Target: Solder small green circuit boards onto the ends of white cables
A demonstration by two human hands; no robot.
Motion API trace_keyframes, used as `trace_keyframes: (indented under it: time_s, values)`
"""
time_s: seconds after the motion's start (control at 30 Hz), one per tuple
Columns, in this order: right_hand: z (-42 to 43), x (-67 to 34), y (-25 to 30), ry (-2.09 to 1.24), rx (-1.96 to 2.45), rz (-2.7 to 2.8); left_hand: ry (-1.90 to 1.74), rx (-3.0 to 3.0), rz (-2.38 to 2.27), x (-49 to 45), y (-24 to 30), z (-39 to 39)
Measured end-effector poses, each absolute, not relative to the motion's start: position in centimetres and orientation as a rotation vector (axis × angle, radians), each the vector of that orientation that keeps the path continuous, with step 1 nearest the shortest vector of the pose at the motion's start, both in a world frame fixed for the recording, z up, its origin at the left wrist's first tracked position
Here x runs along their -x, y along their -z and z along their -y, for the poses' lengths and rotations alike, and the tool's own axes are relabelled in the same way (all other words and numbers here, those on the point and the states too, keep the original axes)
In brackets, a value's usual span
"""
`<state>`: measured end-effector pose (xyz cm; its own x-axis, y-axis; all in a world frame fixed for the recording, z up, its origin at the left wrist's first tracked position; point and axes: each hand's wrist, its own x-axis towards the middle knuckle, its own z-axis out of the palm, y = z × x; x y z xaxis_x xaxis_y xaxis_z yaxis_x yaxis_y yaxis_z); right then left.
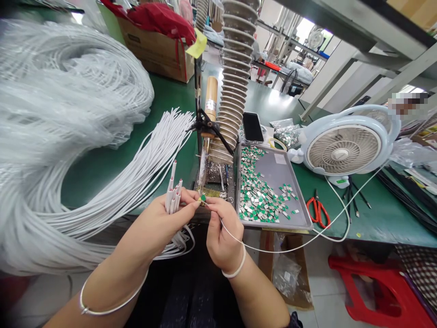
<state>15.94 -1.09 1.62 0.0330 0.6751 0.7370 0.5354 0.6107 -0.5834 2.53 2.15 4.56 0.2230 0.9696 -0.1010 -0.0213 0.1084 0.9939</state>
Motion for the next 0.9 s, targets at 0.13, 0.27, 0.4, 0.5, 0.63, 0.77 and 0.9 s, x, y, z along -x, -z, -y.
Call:
trace_keyframes:
  time_s: [0.13, 0.27, 0.4, 0.5, 0.63, 0.77, 0.9]
  values:
    - [0.85, -15.84, -1.82, -0.147, 1.020, 1.625, -0.997, -1.203, -1.071, -2.47, -4.86, -2.33]
    - [0.62, -15.78, -1.91, -0.151, 1.011, 1.619, -1.021, -1.203, -1.064, -2.44, -4.96, -2.36]
    - [0.53, -15.78, -1.96, -0.153, 0.995, 1.619, -1.035, -1.190, -1.046, -2.44, -5.09, -2.41]
    - [0.56, -15.76, -2.00, -0.160, 0.991, 1.619, -1.042, -1.194, -1.039, -2.42, -5.23, -2.37]
    - [0.58, -15.71, -2.14, -0.147, 0.988, 1.622, -1.059, -1.197, -1.044, -2.41, -5.38, -2.21]
    - [0.51, -15.66, -2.35, -0.111, 0.997, 1.632, -1.065, -1.195, -1.052, -2.46, -5.47, -2.10]
    - [0.50, -15.59, -2.43, -0.104, 1.023, 1.632, -1.067, -1.196, -1.066, -2.44, -5.48, -2.00]
